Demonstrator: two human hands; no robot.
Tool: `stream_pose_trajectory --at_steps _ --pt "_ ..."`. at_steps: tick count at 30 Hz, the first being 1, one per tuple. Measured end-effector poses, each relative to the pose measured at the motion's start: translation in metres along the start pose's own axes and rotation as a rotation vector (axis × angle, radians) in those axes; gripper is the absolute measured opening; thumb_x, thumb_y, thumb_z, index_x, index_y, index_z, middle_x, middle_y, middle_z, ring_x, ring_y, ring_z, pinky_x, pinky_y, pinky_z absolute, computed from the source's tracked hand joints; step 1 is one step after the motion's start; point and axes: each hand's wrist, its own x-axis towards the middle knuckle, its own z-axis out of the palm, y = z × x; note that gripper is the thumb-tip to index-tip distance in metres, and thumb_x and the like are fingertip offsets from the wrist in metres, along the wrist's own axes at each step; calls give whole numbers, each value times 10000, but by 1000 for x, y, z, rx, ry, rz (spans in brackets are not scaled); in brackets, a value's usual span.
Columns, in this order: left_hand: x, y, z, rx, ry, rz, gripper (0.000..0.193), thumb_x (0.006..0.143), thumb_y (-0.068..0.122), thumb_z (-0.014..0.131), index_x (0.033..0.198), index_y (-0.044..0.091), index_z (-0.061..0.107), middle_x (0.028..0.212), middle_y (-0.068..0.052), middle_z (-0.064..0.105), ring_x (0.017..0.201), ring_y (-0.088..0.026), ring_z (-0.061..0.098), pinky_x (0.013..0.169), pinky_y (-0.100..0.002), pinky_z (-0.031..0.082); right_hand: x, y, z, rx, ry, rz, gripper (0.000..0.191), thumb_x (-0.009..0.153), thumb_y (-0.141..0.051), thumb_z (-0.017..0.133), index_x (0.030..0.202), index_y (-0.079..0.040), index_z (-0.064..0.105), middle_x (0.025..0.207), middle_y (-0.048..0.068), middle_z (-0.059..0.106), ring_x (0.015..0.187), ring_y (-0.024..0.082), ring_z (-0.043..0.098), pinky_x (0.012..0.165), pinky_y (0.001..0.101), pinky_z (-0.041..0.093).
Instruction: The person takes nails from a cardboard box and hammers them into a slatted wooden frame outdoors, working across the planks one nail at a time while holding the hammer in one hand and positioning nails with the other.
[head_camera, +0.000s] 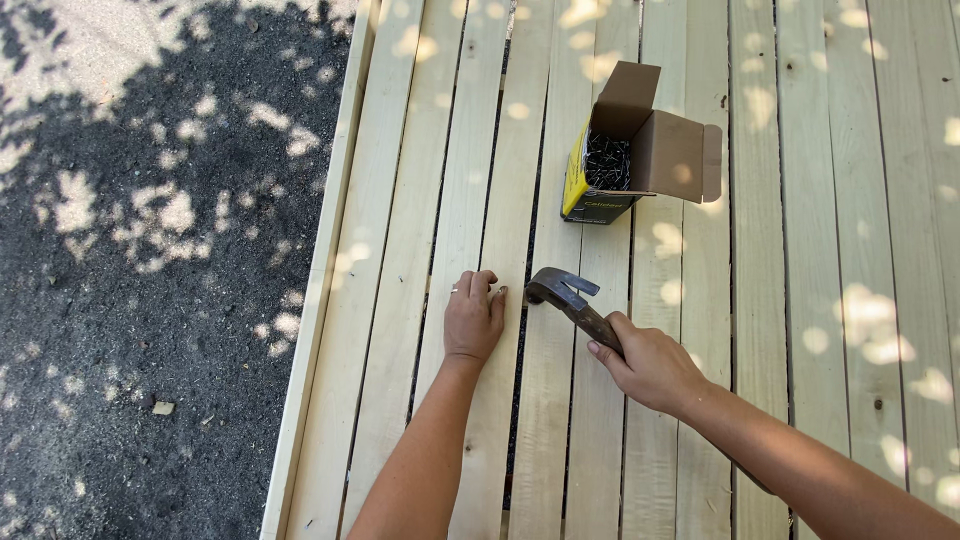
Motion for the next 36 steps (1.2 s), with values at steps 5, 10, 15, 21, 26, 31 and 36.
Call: stream_pose_trajectory --at_steps 5,10,15,21,26,31,36 --pt "3 -6 -11 -357 -103 -312 285 846 21 639 1096 41 503 978 -107 522 675 -268 594 603 -370 529 -10 2 2 85 -24 -33 356 981 -437 538 965 -82 552 610 137 645 580 327 666 600 481 494" --pt "0 -16 -4 -269 79 -102 257 839 -113 463 1062 14 477 973 -135 517 769 -294 567 672 -381 520 1 -10 2 4 -59 -29 322 984 -432 527 991 -110 543 614 131 653 589 331 660 609 486 485" --pt "-6 -19 3 -314 -15 -307 200 850 -89 420 1008 29 454 947 -120 521 703 -279 620 653 -387 519 3 -19 0 -40 -57 -66 347 992 -434 538 1016 -88 523 627 139 636 602 344 643 606 499 485" --pt "-3 -17 4 -232 34 -263 178 870 -81 477 1010 28 459 957 -151 549 789 -361 575 672 -433 497 5 -18 -9 -13 -112 18 324 1000 -431 503 1025 -110 540 621 117 664 579 307 672 600 472 518" --pt "-2 -17 1 -255 30 -242 169 891 -79 475 1019 28 451 958 -158 536 809 -375 563 704 -437 507 26 -33 -18 -82 -108 -9 335 1016 -429 493 1029 -97 536 637 110 657 577 292 659 595 457 508" --pt "-3 -20 4 -271 44 -242 184 888 -88 474 1030 28 455 965 -158 534 815 -377 565 703 -439 502 12 -15 -23 -1 -63 -18 324 955 -427 538 1074 -126 545 606 124 666 572 300 679 595 469 505" --pt "-5 -23 5 -250 44 -209 186 885 -90 495 1022 25 443 948 -156 513 828 -375 553 720 -440 497 30 -14 -11 -108 -95 -67 349 997 -431 526 1010 -83 545 623 130 649 593 324 654 613 478 502"
